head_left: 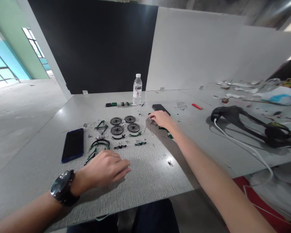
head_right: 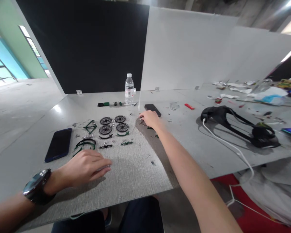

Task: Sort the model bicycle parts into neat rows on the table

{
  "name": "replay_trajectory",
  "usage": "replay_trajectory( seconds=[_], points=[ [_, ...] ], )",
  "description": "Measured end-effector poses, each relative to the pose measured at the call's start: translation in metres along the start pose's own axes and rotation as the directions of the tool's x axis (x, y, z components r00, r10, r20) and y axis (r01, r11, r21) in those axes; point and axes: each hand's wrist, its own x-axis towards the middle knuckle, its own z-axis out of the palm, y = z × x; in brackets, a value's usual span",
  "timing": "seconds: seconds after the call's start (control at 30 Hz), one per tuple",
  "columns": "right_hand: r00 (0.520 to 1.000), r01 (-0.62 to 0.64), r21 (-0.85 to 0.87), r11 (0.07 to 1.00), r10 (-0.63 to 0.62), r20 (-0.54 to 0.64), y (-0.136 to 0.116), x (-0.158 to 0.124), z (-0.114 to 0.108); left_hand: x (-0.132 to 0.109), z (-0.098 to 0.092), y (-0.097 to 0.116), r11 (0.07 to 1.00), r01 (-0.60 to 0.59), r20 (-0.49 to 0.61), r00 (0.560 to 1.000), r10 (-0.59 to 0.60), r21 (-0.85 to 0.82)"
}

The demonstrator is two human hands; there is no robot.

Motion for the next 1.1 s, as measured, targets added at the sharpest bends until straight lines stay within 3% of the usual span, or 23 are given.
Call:
replay_trajectory(
  seconds=[0.37, 0.8, 1.0, 1.1],
  points=[
    [0.998, -0.054, 0.024, 0.998, 0.055, -0.040, 0.013, -0.005, -0.003, -0.002, 0.002, 0.002, 0.995, -0.017, 0.061, 0.998, 0.011, 0.098],
    [0.996, -0.076, 0.083, 0.994, 0.080, -0.049, 0.017, -0.009, -0.005, -0.002, 0.002, 0.004, 0.994, -0.019, 0.023, 1.000, 0.016, 0.108],
    [0.982, -0.092, 0.116, 0.989, 0.110, -0.156, 0.029, -0.014, -0.021, -0.002, 0.003, 0.004, 0.995, -0.028, -0.013, 0.999, 0.029, 0.095],
    [0.985, -0.130, 0.139, 0.982, 0.145, -0.099, 0.044, -0.020, -0.028, -0.002, 0.003, 0.004, 0.996, -0.022, -0.015, 1.000, 0.023, 0.085]
  ],
)
